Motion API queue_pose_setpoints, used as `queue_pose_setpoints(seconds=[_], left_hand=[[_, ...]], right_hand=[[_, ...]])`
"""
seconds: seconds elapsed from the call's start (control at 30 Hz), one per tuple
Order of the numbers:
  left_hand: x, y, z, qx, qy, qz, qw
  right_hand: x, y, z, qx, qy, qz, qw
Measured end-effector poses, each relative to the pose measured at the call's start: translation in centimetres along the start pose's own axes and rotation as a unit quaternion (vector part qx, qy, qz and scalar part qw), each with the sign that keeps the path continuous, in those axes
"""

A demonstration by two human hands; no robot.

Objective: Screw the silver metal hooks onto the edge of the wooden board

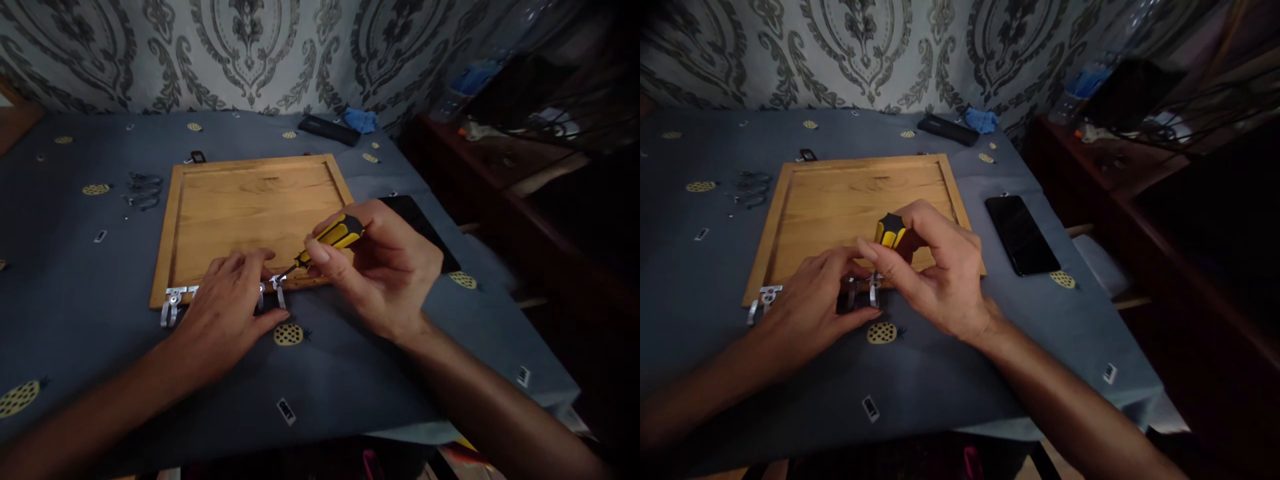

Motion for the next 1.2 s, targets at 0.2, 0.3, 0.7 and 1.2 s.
queue_pose_setpoints(seconds=[0.2, 0.3, 0.7, 1.2], left_hand=[[0.0, 0.0, 0.0, -0.013, -0.006, -0.010, 1.000], [0.0, 0.0, 0.0, -0.010, -0.006, -0.007, 1.000], [-0.2, 0.3, -0.1, 0.009, -0.004, -0.013, 1.000], [0.0, 0.0, 0.1, -0.004, -0.006, 0.003, 1.000]], right_hand=[[0.1, 0.1, -1.2, 0.054, -0.140, -0.071, 0.986], [0.1, 0.3, -1.3, 0.082, -0.200, -0.109, 0.970], [1.2, 0.0, 0.1, -0.010, 0.003, 0.002, 1.000], [-0.1, 0.2, 0.1, -0.046, 0.016, 0.025, 0.999]])
Point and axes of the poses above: each hand's wrist, its own z-axis away from the middle knuckle, its own x-axis out of the palm, y = z × x, the point moved 5 cm from there along -z, towards the middle knuckle, and after that the axes turned 12 degrees about y, right-handed, at the moved point
